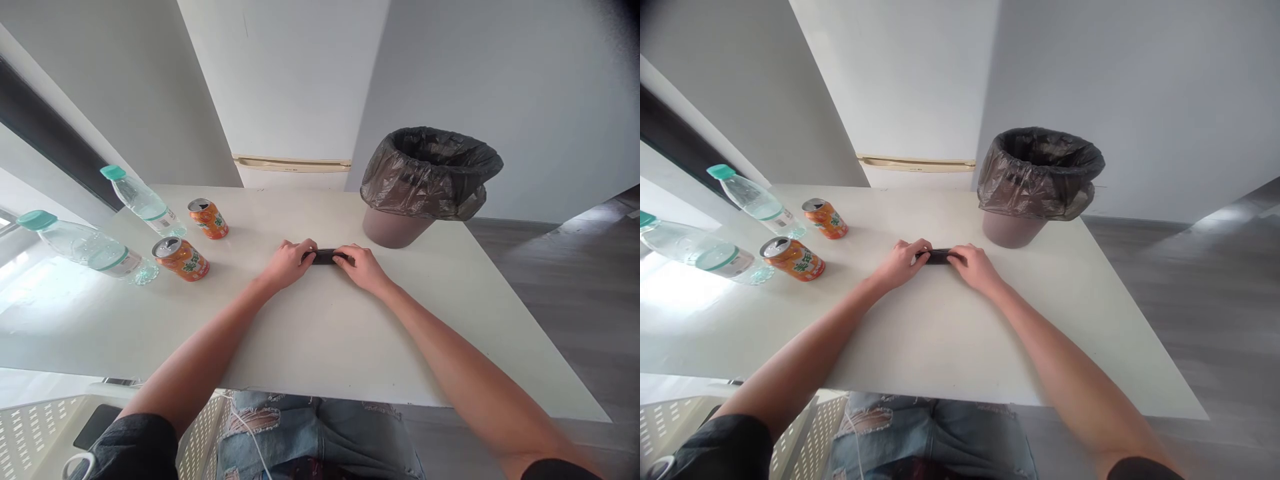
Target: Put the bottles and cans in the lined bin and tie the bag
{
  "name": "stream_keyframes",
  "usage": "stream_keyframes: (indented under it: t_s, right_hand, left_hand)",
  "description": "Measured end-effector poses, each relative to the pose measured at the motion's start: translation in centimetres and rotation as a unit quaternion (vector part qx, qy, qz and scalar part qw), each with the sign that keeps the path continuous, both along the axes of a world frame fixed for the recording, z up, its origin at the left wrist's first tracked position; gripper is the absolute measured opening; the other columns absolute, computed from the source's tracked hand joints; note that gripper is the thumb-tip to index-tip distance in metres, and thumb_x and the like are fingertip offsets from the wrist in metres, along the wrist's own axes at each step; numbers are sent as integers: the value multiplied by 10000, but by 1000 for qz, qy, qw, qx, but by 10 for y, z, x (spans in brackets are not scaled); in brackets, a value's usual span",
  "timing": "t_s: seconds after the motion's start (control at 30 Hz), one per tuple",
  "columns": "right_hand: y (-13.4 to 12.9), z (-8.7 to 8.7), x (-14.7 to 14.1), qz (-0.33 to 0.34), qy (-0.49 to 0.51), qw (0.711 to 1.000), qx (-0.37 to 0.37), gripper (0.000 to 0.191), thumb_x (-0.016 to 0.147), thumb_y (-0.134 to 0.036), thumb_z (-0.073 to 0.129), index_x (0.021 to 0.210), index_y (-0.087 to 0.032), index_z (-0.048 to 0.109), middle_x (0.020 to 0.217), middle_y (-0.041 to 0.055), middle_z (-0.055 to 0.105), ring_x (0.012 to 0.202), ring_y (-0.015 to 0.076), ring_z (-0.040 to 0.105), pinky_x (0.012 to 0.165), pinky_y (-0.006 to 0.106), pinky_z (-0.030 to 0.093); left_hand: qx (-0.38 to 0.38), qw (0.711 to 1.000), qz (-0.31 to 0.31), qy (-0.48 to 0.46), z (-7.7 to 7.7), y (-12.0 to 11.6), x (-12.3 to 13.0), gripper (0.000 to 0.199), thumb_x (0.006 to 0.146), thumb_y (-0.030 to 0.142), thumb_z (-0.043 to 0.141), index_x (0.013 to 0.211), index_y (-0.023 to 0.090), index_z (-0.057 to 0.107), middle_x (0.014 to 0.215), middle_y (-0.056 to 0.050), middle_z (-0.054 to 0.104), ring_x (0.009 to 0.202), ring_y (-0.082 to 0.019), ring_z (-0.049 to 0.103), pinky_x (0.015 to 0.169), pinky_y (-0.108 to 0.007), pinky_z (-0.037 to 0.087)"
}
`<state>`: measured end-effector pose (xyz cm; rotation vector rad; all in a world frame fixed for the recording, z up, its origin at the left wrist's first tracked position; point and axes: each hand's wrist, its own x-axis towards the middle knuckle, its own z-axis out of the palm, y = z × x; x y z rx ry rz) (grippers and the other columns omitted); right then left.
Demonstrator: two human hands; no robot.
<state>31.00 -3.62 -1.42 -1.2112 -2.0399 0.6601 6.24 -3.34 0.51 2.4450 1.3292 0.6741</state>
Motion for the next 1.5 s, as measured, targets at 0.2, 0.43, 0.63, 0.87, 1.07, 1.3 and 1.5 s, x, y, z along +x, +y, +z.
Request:
stream_keyframes:
  t_s: [0.2,0.43,0.63,0.87,1.07,1.3,1.5]
  right_hand:
    - [-3,0,-3,-21,35,999,-25,188,975,-332,596,1140,-269,661,692,-46,581,635,170,517,688,298,423]
    - [2,-4,-3,-44,13,999,27,173,944,-279,622,1092,-231,700,1011,55,682,820,208,626,808,357,513]
    - [1,-1,-3,7,-20,989,144,192,982,-250,651,1136,-245,765,1237,87,703,1125,272,635,1000,456,534]
    - [5,-5,-1,34,-57,994,83,205,956,-197,696,1111,-256,817,1204,37,795,1110,264,698,997,470,554]
    - [1,1,-6,40,-73,993,89,292,976,-233,627,1230,-229,770,1294,72,755,1197,276,677,1087,476,530]
    - [-11,0,-16,55,-216,975,12,687,1074,-337,363,1705,-115,205,1751,189,246,1640,316,234,1308,640,235]
    - [-14,1,-16,67,-297,953,-9,727,1114,-476,258,1720,-99,120,1777,172,115,1667,302,123,1330,645,138]
  left_hand:
    - [-16,998,12,-54,-3,0,4,182,1055,263,463,1087,242,641,1109,-40,692,763,-166,624,741,-313,483]
    - [35,999,14,7,-5,1,5,163,1005,332,652,1098,222,729,1195,-58,719,1079,-249,655,971,-411,483]
    - [16,998,16,52,-6,2,4,209,1034,330,623,1177,232,741,1184,-49,758,1120,-254,666,1009,-440,471]
    - [19,996,33,79,-8,6,0,248,1044,376,604,1135,236,788,1189,-69,773,1114,-271,684,1056,-480,497]
    - [86,992,-9,92,-14,-4,17,529,1103,419,418,1497,103,574,1614,-210,502,1539,-343,430,1288,-543,333]
    - [28,985,-59,158,-29,-14,24,901,1079,673,257,1674,-3,232,1729,-276,232,1643,-373,165,1336,-538,230]
    - [24,982,-62,178,-32,-15,22,960,1064,716,205,1679,-21,208,1743,-267,178,1646,-386,126,1339,-532,209]
